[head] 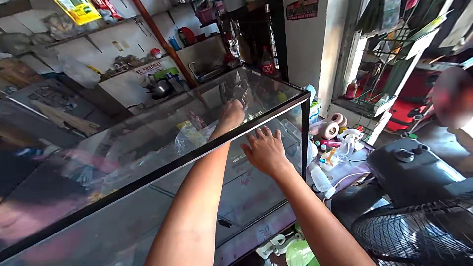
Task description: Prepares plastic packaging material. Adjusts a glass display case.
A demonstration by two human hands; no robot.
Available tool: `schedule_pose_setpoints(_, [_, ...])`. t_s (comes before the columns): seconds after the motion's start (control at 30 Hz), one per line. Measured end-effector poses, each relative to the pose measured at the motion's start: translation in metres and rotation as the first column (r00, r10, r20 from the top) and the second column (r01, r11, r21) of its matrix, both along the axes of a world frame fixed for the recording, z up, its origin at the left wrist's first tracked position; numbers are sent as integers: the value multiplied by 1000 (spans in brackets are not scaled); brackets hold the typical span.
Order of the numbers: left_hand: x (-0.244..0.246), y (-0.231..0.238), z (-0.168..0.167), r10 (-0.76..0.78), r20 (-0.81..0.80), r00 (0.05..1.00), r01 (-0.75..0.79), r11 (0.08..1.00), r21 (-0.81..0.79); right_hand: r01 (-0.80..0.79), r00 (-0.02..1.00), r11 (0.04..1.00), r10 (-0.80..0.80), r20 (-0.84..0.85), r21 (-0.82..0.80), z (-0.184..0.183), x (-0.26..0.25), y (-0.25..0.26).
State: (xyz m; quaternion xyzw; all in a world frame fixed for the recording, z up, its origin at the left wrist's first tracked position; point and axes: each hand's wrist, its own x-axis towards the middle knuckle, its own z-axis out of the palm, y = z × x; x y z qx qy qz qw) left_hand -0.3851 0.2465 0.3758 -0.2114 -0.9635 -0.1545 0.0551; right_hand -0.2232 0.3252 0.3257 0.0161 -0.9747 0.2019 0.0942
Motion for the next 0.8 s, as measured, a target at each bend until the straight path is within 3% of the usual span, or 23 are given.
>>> schedule_pose_setpoints(0.13, [-7, -26, -20, 196, 38, 980, -182, 955, -232, 29, 999, 1000, -30, -41, -2, -7, 1, -1])
schedule_pose_setpoints(0.23, [-18, -46, -27, 409, -118, 905, -420, 903, -88, 30, 998, 1000, -29, -49, 9, -6, 3, -3])
schedule_pose_setpoints(0.3, [-3, -63, -7, 430, -142, 892, -442, 894, -67, 34, 998, 999, -34, -61, 2, -5, 6, -3])
schedule_pose_setpoints(0.43, [35, -83, 11, 548, -183, 816, -578, 775, -258, 26, 998, 1000, -26, -62, -2, -7, 4, -2])
schedule_pose_setpoints(0.6, [39, -123, -11, 492, -174, 853, -522, 796, -306, 18, 996, 999, -20, -86, -26, -9, 5, 0])
schedule_pose_setpoints(0.7, [26, -122, -15, 609, -165, 776, -613, 664, -428, 17, 998, 1000, -19, -53, -20, -7, 4, 1])
schedule_pose_setpoints(0.77, [19, -114, -11, 653, -276, 705, -692, 549, -469, 17, 999, 1000, -18, -45, -11, -6, 4, 1])
schedule_pose_setpoints(0.8, [19, -109, -7, 640, -320, 698, -711, 570, -411, 17, 998, 1000, -17, -53, -7, -7, 5, 1])
